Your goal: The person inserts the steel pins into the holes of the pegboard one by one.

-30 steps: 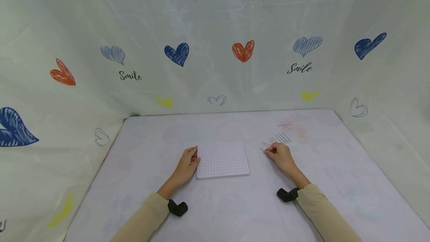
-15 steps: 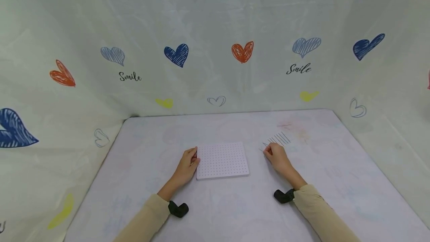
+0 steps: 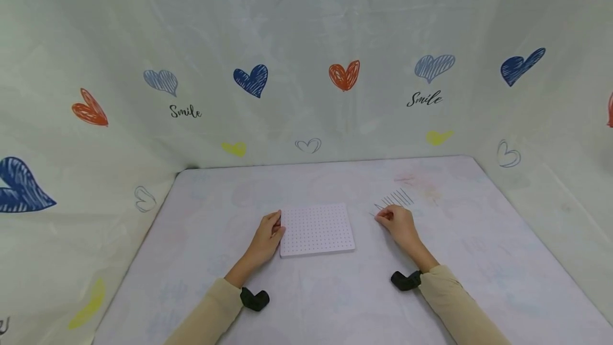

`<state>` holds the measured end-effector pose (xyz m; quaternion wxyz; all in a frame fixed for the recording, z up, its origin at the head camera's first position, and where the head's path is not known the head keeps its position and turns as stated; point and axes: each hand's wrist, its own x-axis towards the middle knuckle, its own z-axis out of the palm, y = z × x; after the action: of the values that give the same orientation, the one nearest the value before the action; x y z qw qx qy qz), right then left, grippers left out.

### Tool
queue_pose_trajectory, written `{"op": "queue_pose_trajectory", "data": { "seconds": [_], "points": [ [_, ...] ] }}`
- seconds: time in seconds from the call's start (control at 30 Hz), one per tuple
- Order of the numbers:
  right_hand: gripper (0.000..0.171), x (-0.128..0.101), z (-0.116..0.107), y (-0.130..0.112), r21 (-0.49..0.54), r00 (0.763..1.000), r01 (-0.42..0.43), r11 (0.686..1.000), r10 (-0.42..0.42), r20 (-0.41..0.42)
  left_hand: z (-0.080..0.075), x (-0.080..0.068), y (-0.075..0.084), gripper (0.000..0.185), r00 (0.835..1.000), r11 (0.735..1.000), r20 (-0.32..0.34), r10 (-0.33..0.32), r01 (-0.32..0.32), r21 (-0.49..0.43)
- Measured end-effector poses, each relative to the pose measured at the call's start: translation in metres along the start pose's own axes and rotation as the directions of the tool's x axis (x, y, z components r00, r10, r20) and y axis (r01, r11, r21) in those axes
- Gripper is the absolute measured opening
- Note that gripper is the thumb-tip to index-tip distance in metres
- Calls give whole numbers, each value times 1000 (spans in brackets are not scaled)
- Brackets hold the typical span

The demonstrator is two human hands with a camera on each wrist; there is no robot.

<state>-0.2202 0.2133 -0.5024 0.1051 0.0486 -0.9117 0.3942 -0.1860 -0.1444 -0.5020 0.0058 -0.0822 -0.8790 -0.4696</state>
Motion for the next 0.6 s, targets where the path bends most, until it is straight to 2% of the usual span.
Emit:
{"op": "queue_pose_trajectory", "data": {
  "seconds": [0.33,0.6],
  "points": [
    [11,-2,1,7,69,1000,-7,998,9,-27,1,3,0,52,1000,1000,9,1,-1,-8],
    [10,-6,5,6,72,1000,11,997,-9,-25,1,2,1,52,1000,1000,11,-13,13,5]
  ]
}}
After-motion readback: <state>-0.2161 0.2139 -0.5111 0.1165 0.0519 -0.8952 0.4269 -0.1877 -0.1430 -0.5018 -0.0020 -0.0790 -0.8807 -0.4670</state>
